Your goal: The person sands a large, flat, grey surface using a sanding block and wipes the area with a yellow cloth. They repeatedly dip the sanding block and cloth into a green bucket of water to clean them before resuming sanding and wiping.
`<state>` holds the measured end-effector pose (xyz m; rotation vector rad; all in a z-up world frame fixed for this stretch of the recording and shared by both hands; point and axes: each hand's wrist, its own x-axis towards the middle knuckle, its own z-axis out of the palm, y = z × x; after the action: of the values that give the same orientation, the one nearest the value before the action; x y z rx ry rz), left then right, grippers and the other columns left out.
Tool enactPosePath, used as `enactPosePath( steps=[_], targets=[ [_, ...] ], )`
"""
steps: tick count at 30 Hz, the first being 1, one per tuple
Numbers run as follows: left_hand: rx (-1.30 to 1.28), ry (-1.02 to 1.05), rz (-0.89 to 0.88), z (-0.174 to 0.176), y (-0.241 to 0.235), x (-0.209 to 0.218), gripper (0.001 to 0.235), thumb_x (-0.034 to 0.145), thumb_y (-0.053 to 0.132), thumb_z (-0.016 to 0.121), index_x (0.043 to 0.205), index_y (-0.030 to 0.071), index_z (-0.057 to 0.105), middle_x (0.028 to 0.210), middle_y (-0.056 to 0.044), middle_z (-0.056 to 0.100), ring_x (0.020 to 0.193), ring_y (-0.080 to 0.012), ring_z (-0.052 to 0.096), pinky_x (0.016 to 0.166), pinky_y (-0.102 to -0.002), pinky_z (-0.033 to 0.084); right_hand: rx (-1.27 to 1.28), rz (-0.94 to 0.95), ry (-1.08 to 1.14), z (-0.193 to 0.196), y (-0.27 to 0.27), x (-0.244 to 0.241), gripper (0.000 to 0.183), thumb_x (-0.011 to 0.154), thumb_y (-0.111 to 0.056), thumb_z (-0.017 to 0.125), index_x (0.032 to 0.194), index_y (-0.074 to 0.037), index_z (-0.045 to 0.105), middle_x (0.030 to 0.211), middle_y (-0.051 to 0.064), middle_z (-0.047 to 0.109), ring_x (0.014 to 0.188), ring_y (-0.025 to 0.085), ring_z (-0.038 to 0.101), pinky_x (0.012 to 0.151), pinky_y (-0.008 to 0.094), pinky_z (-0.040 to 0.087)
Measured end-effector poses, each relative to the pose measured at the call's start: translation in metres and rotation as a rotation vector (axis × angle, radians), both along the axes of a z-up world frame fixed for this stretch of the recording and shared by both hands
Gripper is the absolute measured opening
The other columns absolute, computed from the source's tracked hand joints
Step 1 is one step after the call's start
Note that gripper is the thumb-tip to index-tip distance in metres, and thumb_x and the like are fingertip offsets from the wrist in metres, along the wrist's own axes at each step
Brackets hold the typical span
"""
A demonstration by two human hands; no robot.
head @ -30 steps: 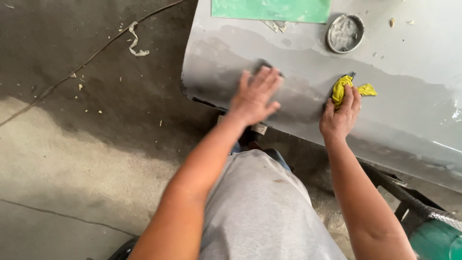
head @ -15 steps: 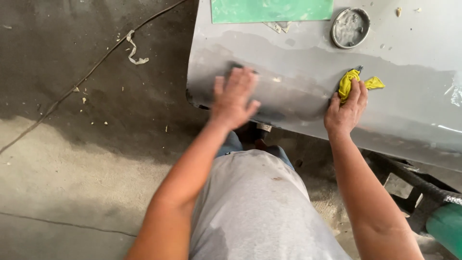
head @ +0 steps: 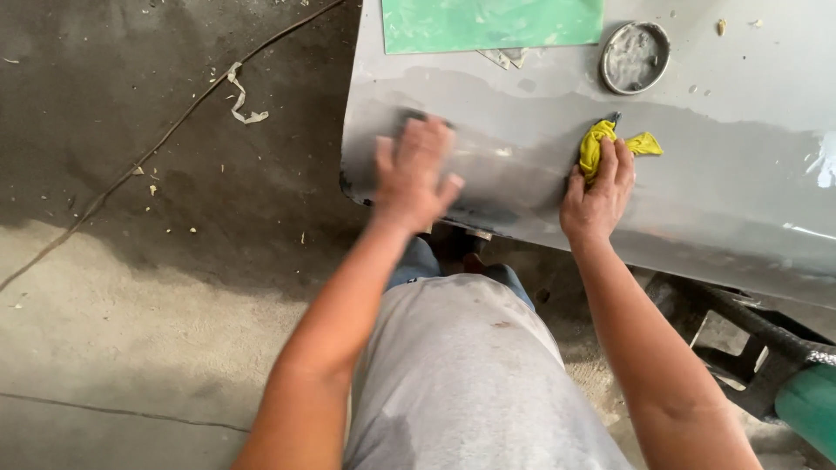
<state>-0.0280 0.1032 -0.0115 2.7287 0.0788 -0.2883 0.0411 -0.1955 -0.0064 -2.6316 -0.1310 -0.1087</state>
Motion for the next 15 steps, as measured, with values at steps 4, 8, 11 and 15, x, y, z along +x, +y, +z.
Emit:
enactPosePath(
  steps=[4, 8, 11, 15],
  targets=[
    [0.131, 0.077, 0.198, 0.005, 0.020, 0.024, 0.076, 0.107, 0.062, 0.040, 0.167, 0.022, 0.016, 0.175, -0.001, 0.006, 0.161, -0.0232, 0.007, 0.126, -0.066, 0.005, -0.021, 0.035, 0.003, 0.003, -0.002, 0.000, 0.058, 0.101, -0.009, 0.068, 0.155, -0.009, 0.048, 0.161, 0.020, 0.042, 0.149, 0.044, 0.037, 0.124, 0.053, 0.030],
    [-0.007, 0.029, 0.016, 0.006, -0.059, 0.027, 0.084, 0.103, 0.065, 0.042, 0.165, 0.017, 0.013, 0.173, -0.006, 0.002, 0.161, -0.0273, 0.004, 0.127, -0.062, 0.005, -0.021, 0.024, 0.007, -0.001, -0.004, 0.000, 0.059, 0.100, -0.011, 0.069, 0.155, -0.011, 0.047, 0.161, 0.019, 0.042, 0.149, 0.044, 0.037, 0.124, 0.053, 0.029],
    [-0.035, 0.085, -0.315, 0.013, -0.077, 0.020, 0.082, 0.102, 0.064, 0.040, 0.165, 0.020, 0.012, 0.173, -0.003, 0.002, 0.160, -0.0250, 0.004, 0.125, -0.063, 0.003, -0.017, 0.043, 0.026, 0.002, -0.007, 0.000, 0.060, 0.101, -0.012, 0.069, 0.156, -0.011, 0.046, 0.162, 0.020, 0.041, 0.149, 0.044, 0.036, 0.123, 0.054, 0.029],
    [0.028, 0.115, -0.037, 0.009, 0.011, 0.021, 0.076, 0.107, 0.063, 0.039, 0.167, 0.025, 0.014, 0.175, -0.001, 0.002, 0.162, -0.0225, 0.007, 0.126, -0.065, 0.001, -0.033, 0.054, 0.041, 0.005, -0.007, 0.000, 0.061, 0.101, -0.013, 0.070, 0.157, -0.010, 0.046, 0.162, 0.021, 0.040, 0.149, 0.045, 0.035, 0.123, 0.055, 0.028]
  ],
)
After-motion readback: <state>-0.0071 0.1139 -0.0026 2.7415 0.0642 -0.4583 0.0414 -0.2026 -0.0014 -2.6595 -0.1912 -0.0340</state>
